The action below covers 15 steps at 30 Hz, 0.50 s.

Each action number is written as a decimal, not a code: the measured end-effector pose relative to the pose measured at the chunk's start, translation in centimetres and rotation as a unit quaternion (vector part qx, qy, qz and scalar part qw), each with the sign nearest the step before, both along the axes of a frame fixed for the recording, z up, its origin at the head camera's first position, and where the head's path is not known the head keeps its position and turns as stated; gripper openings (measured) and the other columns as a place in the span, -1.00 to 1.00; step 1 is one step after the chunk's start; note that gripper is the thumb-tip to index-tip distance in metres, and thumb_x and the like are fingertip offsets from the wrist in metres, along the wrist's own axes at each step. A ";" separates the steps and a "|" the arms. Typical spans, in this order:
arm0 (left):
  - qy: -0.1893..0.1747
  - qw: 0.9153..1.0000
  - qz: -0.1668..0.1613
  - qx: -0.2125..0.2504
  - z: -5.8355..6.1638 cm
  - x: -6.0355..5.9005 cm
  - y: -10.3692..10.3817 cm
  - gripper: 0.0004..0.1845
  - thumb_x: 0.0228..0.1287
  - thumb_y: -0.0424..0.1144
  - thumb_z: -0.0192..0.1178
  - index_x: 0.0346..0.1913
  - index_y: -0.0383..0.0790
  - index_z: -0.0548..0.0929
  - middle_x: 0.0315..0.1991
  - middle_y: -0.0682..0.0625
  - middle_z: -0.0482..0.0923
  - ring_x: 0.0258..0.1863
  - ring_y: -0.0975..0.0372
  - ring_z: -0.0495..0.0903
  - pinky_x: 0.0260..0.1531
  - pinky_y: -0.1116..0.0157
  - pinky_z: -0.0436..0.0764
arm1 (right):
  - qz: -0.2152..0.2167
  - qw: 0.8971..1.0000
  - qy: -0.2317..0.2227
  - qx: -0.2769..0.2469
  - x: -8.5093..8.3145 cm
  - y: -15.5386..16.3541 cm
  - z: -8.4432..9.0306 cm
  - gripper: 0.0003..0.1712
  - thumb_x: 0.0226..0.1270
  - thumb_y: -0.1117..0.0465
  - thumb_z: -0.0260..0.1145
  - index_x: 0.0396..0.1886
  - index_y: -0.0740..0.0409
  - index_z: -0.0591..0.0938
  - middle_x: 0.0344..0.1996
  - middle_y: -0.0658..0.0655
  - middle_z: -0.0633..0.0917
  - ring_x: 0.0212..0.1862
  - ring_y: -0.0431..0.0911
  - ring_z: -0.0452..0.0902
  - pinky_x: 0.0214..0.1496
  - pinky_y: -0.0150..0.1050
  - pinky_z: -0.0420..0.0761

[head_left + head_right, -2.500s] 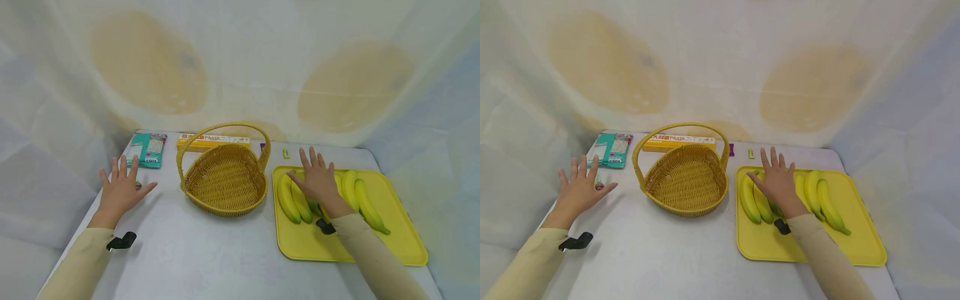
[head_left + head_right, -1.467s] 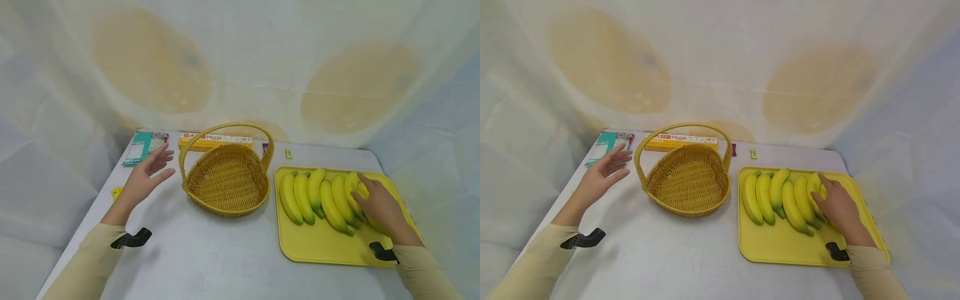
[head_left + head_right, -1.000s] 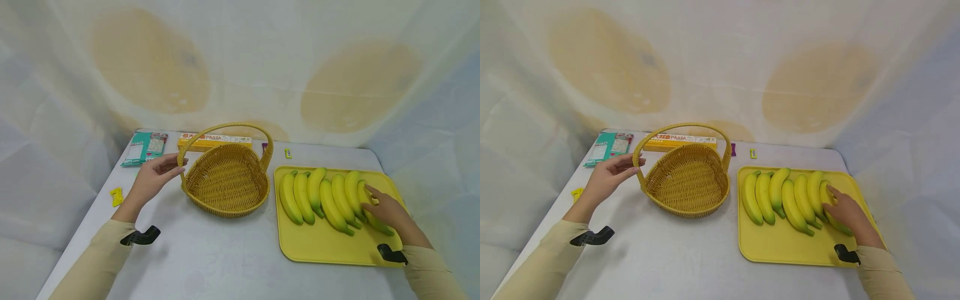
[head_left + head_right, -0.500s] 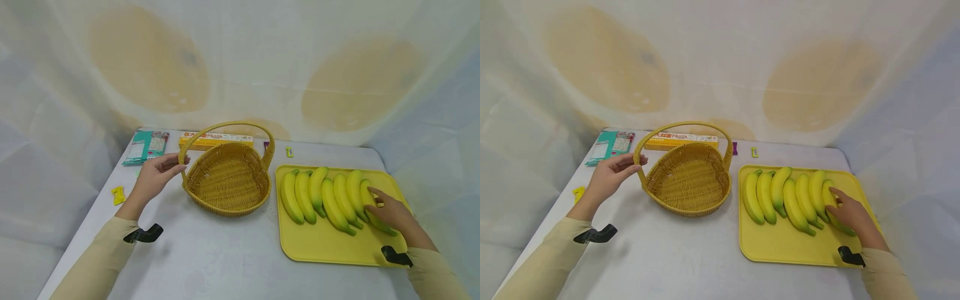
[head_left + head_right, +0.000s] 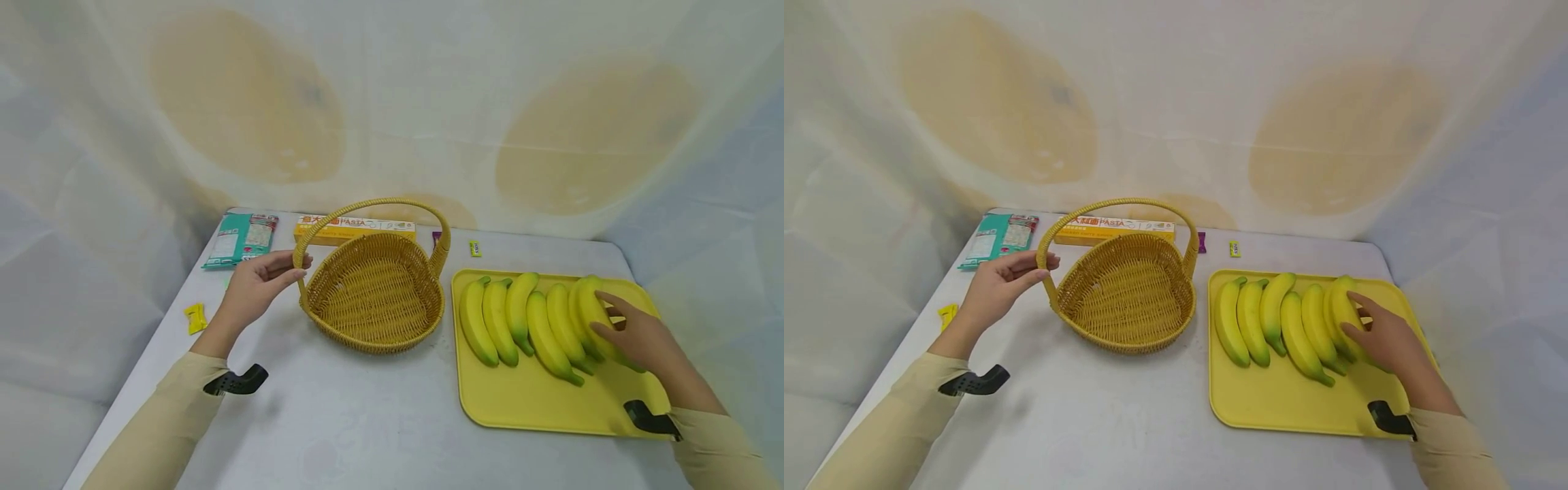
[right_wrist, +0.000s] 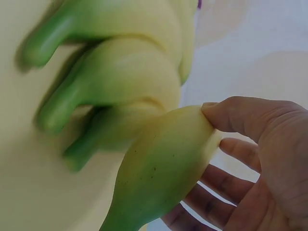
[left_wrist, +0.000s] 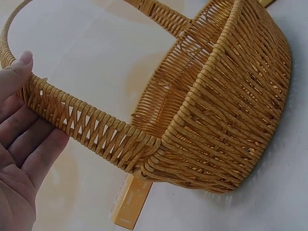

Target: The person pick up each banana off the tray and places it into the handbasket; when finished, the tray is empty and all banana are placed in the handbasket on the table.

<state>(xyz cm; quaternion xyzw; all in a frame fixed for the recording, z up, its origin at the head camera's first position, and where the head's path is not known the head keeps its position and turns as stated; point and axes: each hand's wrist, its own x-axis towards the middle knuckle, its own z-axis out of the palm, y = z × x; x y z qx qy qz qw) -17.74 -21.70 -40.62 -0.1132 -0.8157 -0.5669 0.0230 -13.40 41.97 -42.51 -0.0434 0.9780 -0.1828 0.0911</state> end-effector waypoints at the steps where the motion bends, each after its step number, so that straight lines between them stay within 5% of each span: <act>1: 0.000 1.000 0.000 0.002 0.0 0.0 0.0 -0.58 0.39 -0.08 0.34 0.19 -0.22 0.68 0.09 -0.08 0.72 0.07 0.31 0.69 0.06 0.46 0.63 | 0.004 1.000 0.004 -0.006 0.0 -0.5 0.3 -0.14 0.57 -0.07 0.21 0.58 0.34 0.13 0.21 0.63 0.47 0.07 0.48 0.55 -0.15 0.24 0.66; 15: 0.013 1.000 -0.006 -0.001 -0.1 -0.2 -0.1 -0.61 0.40 -0.12 0.34 0.17 -0.25 0.70 0.07 -0.09 0.73 0.06 0.31 0.70 0.05 0.45 0.63 | 0.065 0.994 0.031 -0.077 -0.1 -7.2 2.0 -0.23 0.52 -0.02 0.29 0.56 0.19 0.29 0.26 0.47 0.52 0.09 0.35 0.58 -0.04 0.23 0.66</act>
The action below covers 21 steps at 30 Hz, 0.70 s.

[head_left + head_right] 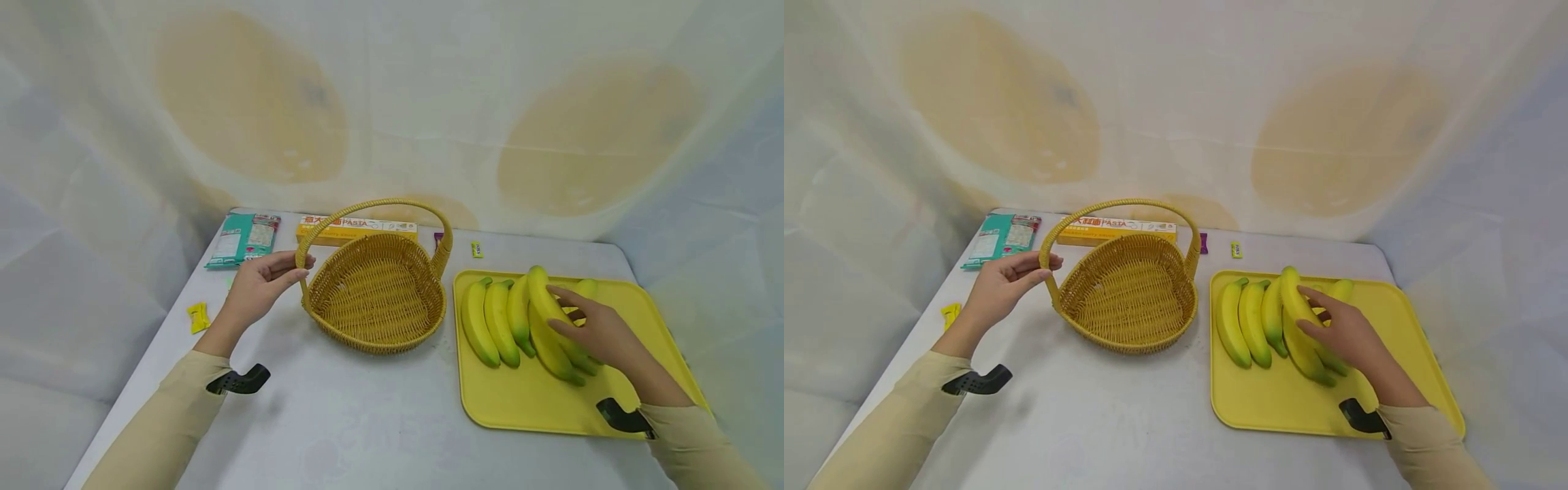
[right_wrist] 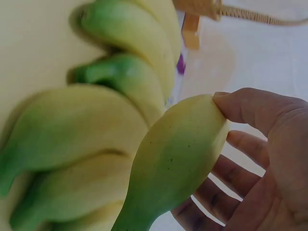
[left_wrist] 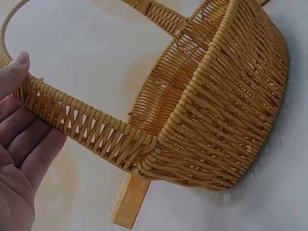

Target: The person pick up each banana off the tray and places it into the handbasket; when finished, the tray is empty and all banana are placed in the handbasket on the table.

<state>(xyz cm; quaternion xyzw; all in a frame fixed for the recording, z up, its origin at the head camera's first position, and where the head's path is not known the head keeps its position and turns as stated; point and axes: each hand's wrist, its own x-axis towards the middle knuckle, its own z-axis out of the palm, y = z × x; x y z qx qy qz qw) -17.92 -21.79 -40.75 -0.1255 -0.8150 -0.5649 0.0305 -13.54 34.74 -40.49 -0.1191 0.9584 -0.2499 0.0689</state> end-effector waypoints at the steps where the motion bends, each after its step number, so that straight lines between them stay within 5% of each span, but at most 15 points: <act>1: -0.001 1.000 0.000 0.001 0.0 0.0 0.0 -0.61 0.40 -0.12 0.34 0.17 -0.25 0.70 0.07 -0.09 0.73 0.06 0.32 0.70 0.05 0.45 0.64 | 0.003 1.000 -0.002 -0.003 0.0 -0.4 0.1 -0.23 0.51 -0.02 0.29 0.56 0.18 0.30 0.27 0.46 0.52 0.09 0.33 0.59 -0.03 0.22 0.66; 16: -0.006 1.000 0.001 0.000 -0.1 0.1 0.0 -0.59 0.39 -0.07 0.34 0.17 -0.23 0.70 0.07 -0.08 0.72 0.07 0.29 0.70 0.07 0.44 0.63 | 0.075 0.996 -0.034 -0.035 0.2 -6.4 2.6 -0.28 0.47 -0.06 0.34 0.52 0.03 0.39 0.32 0.25 0.54 0.12 0.14 0.60 0.06 0.12 0.66; 21: -0.009 1.000 0.002 -0.004 0.0 0.1 0.1 -0.58 0.40 -0.06 0.33 0.18 -0.23 0.69 0.08 -0.08 0.72 0.07 0.28 0.70 0.07 0.44 0.62 | 0.129 0.990 -0.042 -0.045 -0.3 -8.7 3.4 -0.30 0.45 -0.03 0.37 0.50 0.00 0.42 0.24 0.20 0.61 0.07 0.04 0.63 -0.05 -0.08 0.69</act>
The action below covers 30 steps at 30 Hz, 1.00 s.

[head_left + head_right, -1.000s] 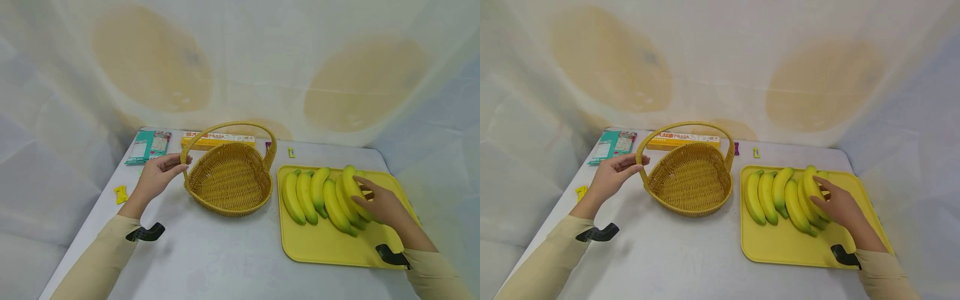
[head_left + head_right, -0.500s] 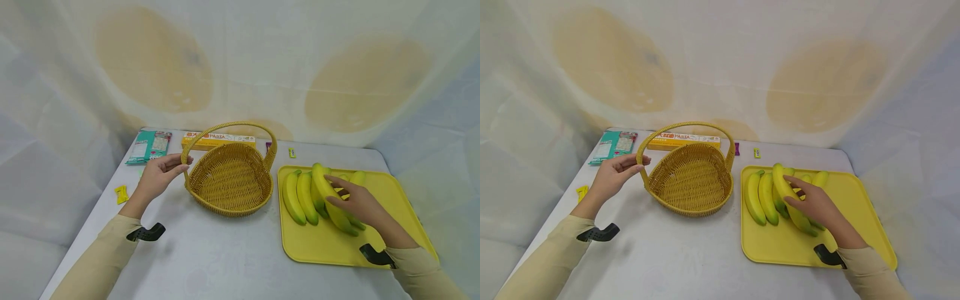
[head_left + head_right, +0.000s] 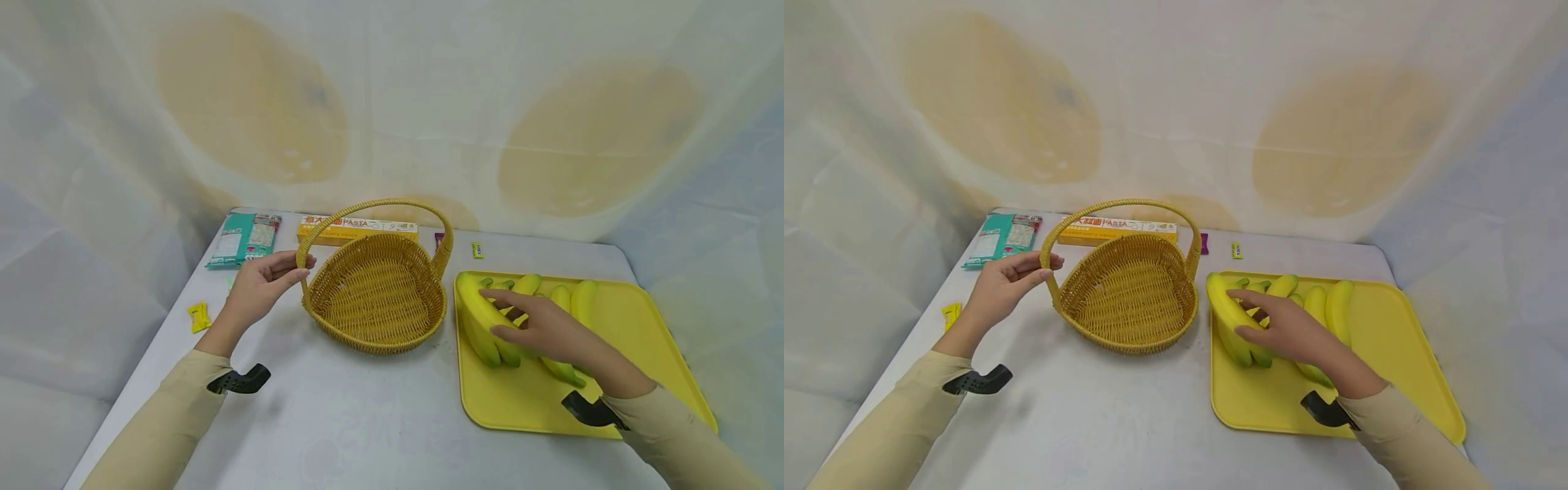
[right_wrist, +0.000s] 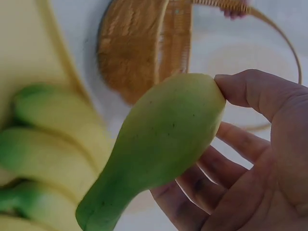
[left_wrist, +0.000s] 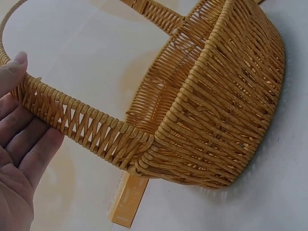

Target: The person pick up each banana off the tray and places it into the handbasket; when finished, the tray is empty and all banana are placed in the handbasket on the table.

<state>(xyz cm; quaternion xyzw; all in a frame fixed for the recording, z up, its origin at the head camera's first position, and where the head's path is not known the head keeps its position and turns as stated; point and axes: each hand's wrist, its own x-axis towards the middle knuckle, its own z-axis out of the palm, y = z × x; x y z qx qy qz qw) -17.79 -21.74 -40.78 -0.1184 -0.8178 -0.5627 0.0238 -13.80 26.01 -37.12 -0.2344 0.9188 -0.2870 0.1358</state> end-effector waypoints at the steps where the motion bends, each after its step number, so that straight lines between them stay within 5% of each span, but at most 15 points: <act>1: -0.001 1.000 0.001 -0.001 0.0 0.0 0.0 -0.58 0.40 -0.05 0.33 0.18 -0.23 0.69 0.08 -0.08 0.72 0.07 0.28 0.70 0.07 0.44 0.62 | 0.010 1.000 -0.003 0.000 -0.2 -0.6 0.2 -0.30 0.45 -0.03 0.37 0.50 -0.01 0.42 0.21 0.18 0.63 0.06 0.02 0.64 -0.07 -0.12 0.69; 10: -0.006 1.000 0.002 0.001 0.0 0.1 0.0 -0.58 0.40 -0.06 0.33 0.19 -0.23 0.68 0.09 -0.08 0.71 0.09 0.26 0.69 0.07 0.44 0.62 | 0.077 0.997 -0.013 -0.007 -2.7 -6.1 1.3 -0.30 0.46 0.00 0.35 0.52 0.02 0.39 0.17 0.14 0.66 0.10 0.02 0.63 0.01 -0.07 0.70; 20: -0.005 1.000 0.002 0.001 0.0 0.0 0.0 -0.57 0.39 -0.06 0.34 0.20 -0.23 0.68 0.09 -0.08 0.71 0.09 0.24 0.70 0.07 0.43 0.63 | 0.082 0.994 -0.065 0.017 -6.8 -12.1 1.0 -0.23 0.46 -0.02 0.34 0.57 -0.04 0.31 0.20 0.22 0.63 0.14 0.03 0.63 0.11 -0.06 0.67; 30: -0.009 1.000 0.000 0.003 0.0 -0.1 -0.1 -0.56 0.37 -0.05 0.35 0.20 -0.21 0.68 0.08 -0.08 0.72 0.08 0.26 0.70 0.05 0.43 0.64 | 0.063 0.993 -0.097 0.033 -10.0 -16.9 -1.5 -0.22 0.43 0.00 0.35 0.58 -0.10 0.31 0.10 0.16 0.67 -0.08 -0.10 0.60 -0.21 -0.30 0.64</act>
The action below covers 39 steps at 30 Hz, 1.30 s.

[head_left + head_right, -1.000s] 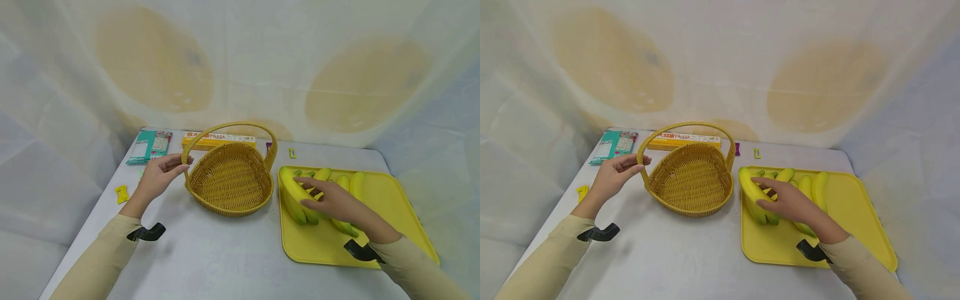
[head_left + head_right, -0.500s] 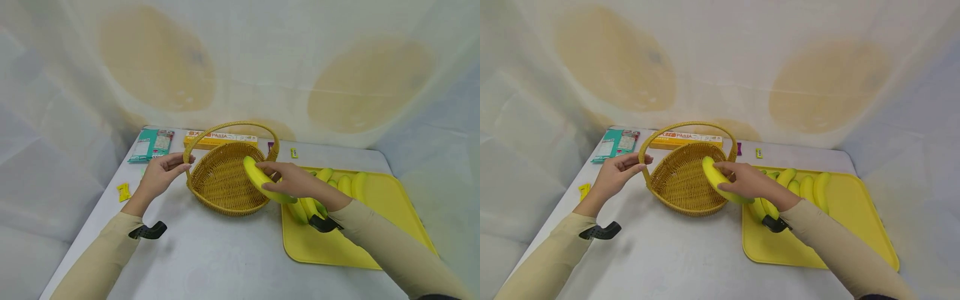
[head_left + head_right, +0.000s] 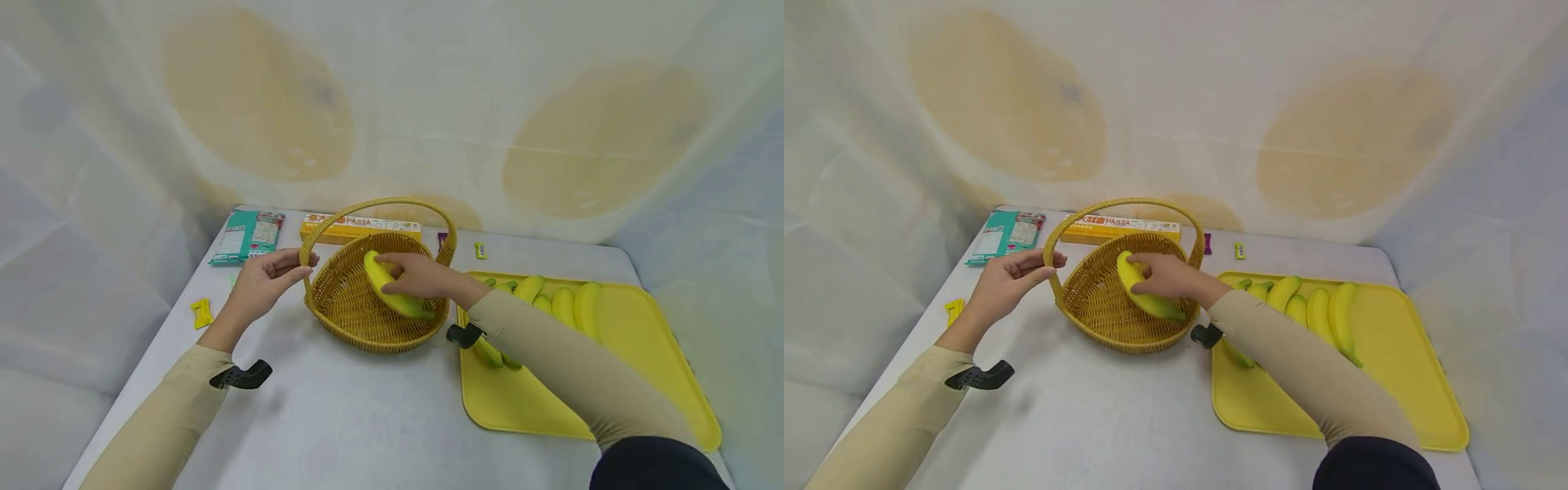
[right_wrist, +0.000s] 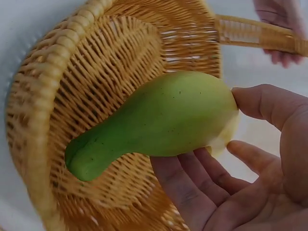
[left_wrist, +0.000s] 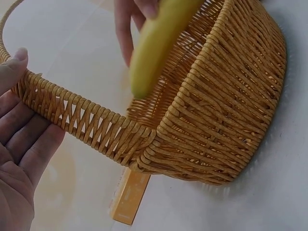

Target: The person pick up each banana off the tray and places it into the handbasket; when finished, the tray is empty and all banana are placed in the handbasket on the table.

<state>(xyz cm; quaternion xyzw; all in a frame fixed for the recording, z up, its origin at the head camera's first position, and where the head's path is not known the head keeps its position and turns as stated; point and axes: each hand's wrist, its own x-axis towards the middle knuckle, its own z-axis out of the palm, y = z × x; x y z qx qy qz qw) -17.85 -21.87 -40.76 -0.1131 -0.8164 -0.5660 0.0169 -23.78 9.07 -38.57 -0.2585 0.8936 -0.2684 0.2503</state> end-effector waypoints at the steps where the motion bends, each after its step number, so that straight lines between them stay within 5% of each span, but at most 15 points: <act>1: 0.000 1.000 0.000 0.000 0.0 0.0 0.0 -0.56 0.37 -0.05 0.35 0.20 -0.21 0.68 0.08 -0.07 0.72 0.08 0.26 0.70 0.05 0.43 0.64 | -0.002 1.000 -0.006 0.003 -0.1 -0.4 -0.4 -0.22 0.43 -0.01 0.35 0.58 -0.11 0.31 0.10 0.16 0.66 -0.08 -0.11 0.60 -0.21 -0.31 0.64; 15: 0.002 1.000 -0.005 0.004 0.0 0.2 0.1 -0.56 0.37 -0.05 0.35 0.20 -0.21 0.68 0.08 -0.07 0.72 0.08 0.25 0.70 0.06 0.42 0.64 | 0.010 0.999 -0.040 0.021 0.3 -5.8 -4.4 -0.15 0.42 -0.01 0.39 0.60 -0.02 0.25 0.19 0.17 0.60 0.05 -0.09 0.58 -0.06 -0.30 0.64; 23: 0.007 1.000 -0.005 -0.002 0.1 0.1 -0.1 -0.58 0.37 -0.05 0.35 0.19 -0.17 0.69 0.07 -0.04 0.73 0.08 0.26 0.70 0.06 0.42 0.64 | 0.008 0.997 -0.078 0.020 0.7 -7.2 -3.9 -0.09 0.40 0.17 0.42 0.62 0.07 0.17 -0.19 0.10 0.64 -0.20 -0.07 0.65 -0.21 -0.28 0.70; 33: 0.008 1.000 -0.007 0.000 0.3 0.0 -0.2 -0.57 0.37 -0.06 0.36 0.20 -0.19 0.69 0.07 -0.05 0.73 0.09 0.25 0.70 0.06 0.42 0.64 | 0.018 0.996 -0.080 0.028 0.6 -7.5 -3.5 -0.05 0.38 0.20 0.44 0.62 0.09 0.14 -0.14 0.13 0.63 -0.18 -0.08 0.62 -0.18 -0.30 0.68; 39: 0.001 1.000 -0.005 0.002 0.2 0.1 -0.1 -0.56 0.36 -0.04 0.36 0.20 -0.18 0.69 0.07 -0.05 0.72 0.09 0.24 0.70 0.06 0.41 0.64 | 0.027 0.996 -0.072 0.033 0.7 -7.0 -3.4 -0.04 0.38 0.16 0.44 0.63 0.06 0.14 0.07 0.19 0.65 -0.01 -0.07 0.59 0.06 -0.21 0.65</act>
